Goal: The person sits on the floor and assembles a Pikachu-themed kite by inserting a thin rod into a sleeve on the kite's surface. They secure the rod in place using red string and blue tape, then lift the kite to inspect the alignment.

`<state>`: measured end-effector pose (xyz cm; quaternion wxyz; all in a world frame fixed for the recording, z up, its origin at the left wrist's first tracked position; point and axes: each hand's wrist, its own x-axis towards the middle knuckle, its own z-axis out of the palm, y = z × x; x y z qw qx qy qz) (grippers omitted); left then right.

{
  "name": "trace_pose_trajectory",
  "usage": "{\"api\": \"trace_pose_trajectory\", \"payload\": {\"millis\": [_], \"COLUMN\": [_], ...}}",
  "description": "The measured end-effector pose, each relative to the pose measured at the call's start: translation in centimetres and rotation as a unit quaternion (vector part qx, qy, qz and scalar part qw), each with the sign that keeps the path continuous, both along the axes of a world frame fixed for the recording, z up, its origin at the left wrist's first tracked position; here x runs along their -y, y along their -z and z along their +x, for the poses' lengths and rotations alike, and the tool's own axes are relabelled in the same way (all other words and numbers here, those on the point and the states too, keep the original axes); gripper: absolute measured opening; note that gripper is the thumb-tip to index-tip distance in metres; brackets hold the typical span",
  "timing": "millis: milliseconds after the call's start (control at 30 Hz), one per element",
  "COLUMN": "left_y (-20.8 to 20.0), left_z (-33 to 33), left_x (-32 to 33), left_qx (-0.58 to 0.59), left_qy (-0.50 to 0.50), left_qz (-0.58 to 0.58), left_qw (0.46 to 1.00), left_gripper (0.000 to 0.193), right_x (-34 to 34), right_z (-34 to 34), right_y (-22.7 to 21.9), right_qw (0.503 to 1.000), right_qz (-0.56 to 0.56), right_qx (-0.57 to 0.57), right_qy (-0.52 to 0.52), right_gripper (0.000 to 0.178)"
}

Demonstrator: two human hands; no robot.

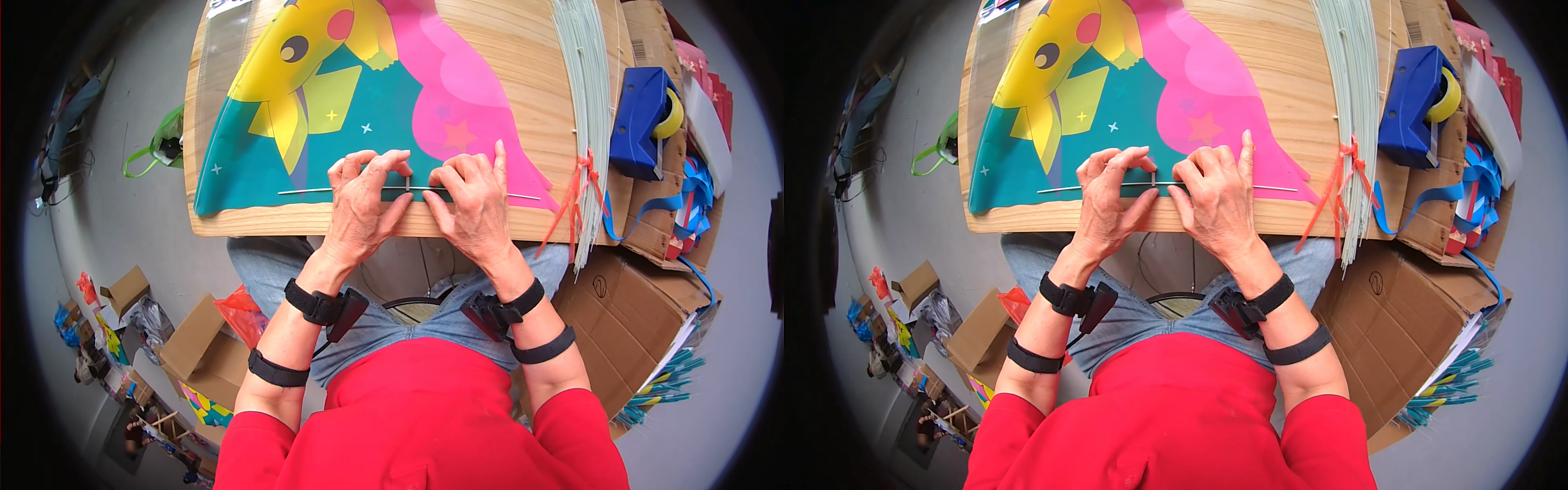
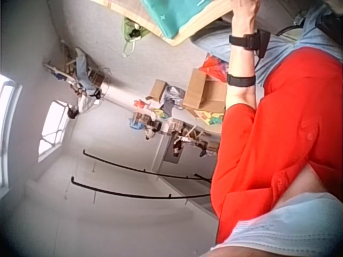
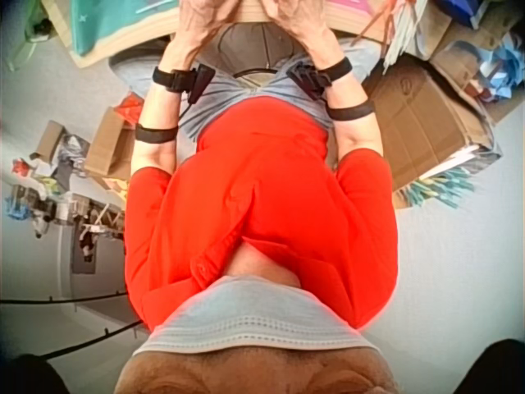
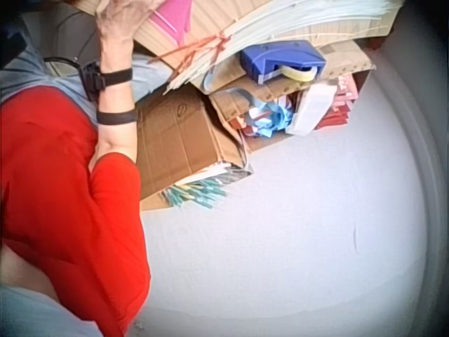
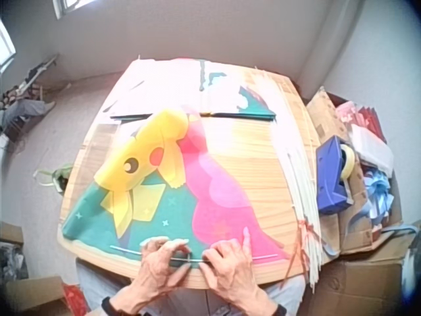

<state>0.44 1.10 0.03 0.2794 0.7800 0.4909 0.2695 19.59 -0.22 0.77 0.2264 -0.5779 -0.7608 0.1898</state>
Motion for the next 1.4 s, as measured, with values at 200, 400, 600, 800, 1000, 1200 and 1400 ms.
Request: {"api": "trace_pose_trajectory", "payload": {"millis": [200,400,600,800,1000,1200,1400], "left_y": [0.34,0.67,0.69,0.99,0.88,0.72,0.61], "left_z": [-0.03,-0.08,0.16,0.07,0.2,0.15,0.3], "left_x": [0.01,0.04,-0.02,0.12,0.01,0.11,0.02], "left_qx": [-0.002,0.006,0.01,0.006,0.009,0.001,-0.004], "left_qy": [-0.006,-0.008,-0.004,-0.01,-0.011,-0.015,-0.016], "left_qz": [0.005,0.003,0.012,0.014,0.011,0.005,0.006], "left_qw": [1.0,1.0,1.0,1.0,1.0,1.0,1.0], "left_gripper": [0.063,0.065,0.067,0.068,0.067,0.068,0.069], "right_x": [-0.04,0.06,0.0,-0.07,-0.1,-0.13,-0.1], "right_z": [-0.09,-0.07,-0.02,-0.15,-0.02,-0.27,-0.17], "right_y": [-0.21,-0.05,0.21,0.31,0.15,0.42,0.32], "right_qw": [1.0,1.0,1.0,1.0,1.0,1.0,1.0], "right_qz": [0.007,0.01,0.018,0.017,0.018,0.027,0.02], "right_qx": [0.004,0.005,0.008,0.009,0.01,0.015,0.02], "right_qy": [0.006,0.008,0.008,0.011,0.013,0.006,0.009], "right_gripper": [0.021,0.02,0.015,0.014,0.013,0.011,0.011]}}
